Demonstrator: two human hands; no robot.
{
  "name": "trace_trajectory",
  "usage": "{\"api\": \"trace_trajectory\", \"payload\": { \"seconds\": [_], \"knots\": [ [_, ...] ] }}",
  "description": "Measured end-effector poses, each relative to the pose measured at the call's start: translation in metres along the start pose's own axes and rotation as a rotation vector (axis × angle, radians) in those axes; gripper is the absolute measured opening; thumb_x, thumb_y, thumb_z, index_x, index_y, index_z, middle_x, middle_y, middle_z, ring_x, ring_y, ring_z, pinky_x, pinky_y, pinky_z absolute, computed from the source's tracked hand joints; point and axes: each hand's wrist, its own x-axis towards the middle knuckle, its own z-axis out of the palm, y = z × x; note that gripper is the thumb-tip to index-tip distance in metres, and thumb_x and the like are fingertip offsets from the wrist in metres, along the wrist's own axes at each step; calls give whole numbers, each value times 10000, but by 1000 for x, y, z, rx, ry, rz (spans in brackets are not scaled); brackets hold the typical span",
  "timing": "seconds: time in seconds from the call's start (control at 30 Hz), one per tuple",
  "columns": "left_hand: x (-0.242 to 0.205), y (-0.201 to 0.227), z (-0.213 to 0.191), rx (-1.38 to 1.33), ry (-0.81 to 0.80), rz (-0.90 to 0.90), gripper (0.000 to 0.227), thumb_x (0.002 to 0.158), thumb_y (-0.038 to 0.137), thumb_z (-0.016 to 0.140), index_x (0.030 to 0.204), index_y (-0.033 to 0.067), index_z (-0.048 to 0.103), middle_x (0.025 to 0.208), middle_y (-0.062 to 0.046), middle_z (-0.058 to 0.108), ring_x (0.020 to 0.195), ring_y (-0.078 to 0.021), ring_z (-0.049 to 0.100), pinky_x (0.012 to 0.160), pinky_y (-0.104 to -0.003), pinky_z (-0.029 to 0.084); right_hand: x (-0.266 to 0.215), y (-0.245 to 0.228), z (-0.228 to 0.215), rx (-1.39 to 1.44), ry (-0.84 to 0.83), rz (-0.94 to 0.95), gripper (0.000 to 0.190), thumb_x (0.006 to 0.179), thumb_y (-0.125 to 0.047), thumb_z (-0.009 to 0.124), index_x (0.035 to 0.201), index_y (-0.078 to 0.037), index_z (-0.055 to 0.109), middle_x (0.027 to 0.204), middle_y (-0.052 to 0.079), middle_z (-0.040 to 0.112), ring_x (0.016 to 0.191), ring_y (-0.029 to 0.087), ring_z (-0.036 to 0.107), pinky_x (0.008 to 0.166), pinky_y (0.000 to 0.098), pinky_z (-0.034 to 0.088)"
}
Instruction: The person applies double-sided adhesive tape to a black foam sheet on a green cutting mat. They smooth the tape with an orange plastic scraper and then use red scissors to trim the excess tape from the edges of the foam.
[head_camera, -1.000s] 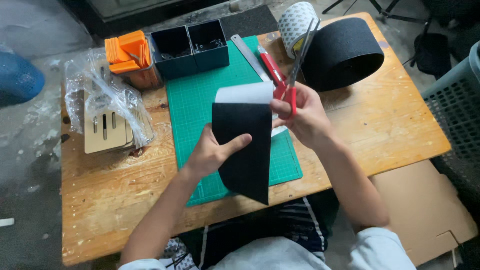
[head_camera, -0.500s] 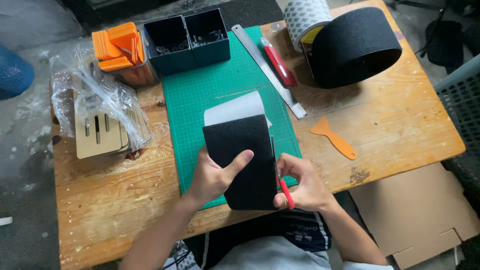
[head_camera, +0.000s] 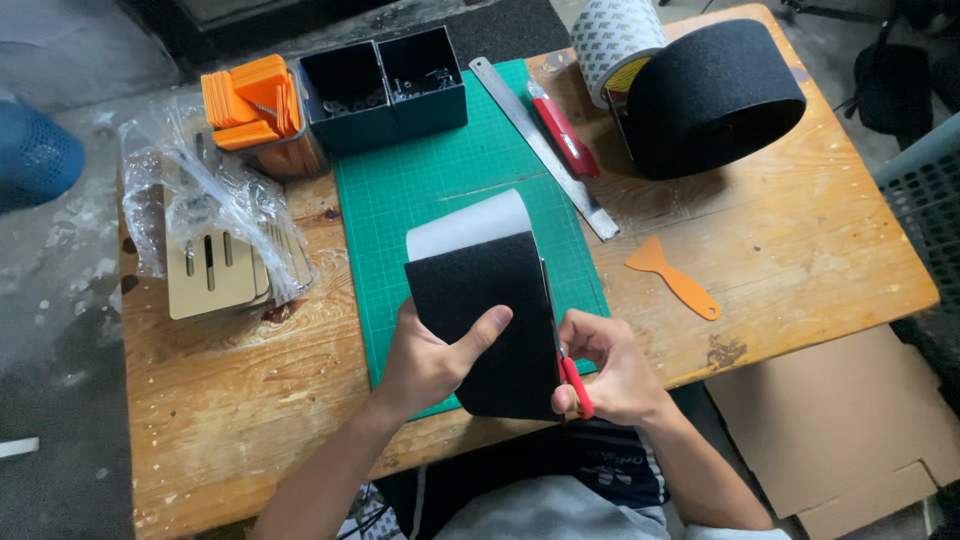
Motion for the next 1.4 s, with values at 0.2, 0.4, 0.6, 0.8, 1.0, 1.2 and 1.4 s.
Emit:
{"api": "trace_trajectory", "payload": {
  "seconds": [0.2,0.4,0.6,0.8,1.0,1.2,1.4],
  "knots": [
    [-1,6,3,-5,-3,20,440,841,44,771,1257,-13,639,1099,-196,758,1016,-208,702,886,-425,590,-1,-2,2,5,34,-27,674,447,-475,1043,762,-25,652,572,69,654,611,109,631,641,295,589],
    [-3,0,3,12,-49,19,459,842,40,764,1270,-34,616,1112,-221,748,1036,-227,699,899,-446,587,-1,-11,1,-1,15,-9,692,422,-480,1049,755,-16,659,567,96,669,592,139,663,626,312,604],
    [-5,-2,0,12,-81,21,487,849,43,754,1300,-41,590,1132,-238,736,1046,-272,710,899,-452,587,-2,-10,3,1,42,-16,646,455,-452,1042,751,-19,664,561,77,652,586,109,628,594,284,588],
    [-5,-8,3,-2,-83,41,551,841,48,757,1347,-34,553,1148,-248,724,1063,-323,714,930,-470,574,-1,-8,2,23,60,-5,679,443,-459,1042,784,-8,665,599,71,658,627,110,623,607,291,586],
    [-5,-1,3,-14,-96,23,505,861,66,747,1327,-26,573,1139,-224,735,1057,-266,710,918,-451,579,0,-6,3,35,68,5,674,444,-415,1053,792,2,656,595,77,655,614,113,623,567,262,560],
    [-3,3,6,-2,-94,25,520,844,82,769,1313,-38,580,1116,-236,737,1047,-282,713,911,-464,583,2,-6,1,39,75,-6,665,454,-394,1056,785,12,646,583,94,640,611,121,602,547,265,545],
    [-5,8,12,105,-61,72,561,825,137,793,1306,-55,577,1082,-253,738,1024,-357,728,962,-502,552,3,-7,-1,53,71,-23,639,483,-424,1035,793,-8,662,584,93,666,578,102,611,532,247,543]
  ]
}}
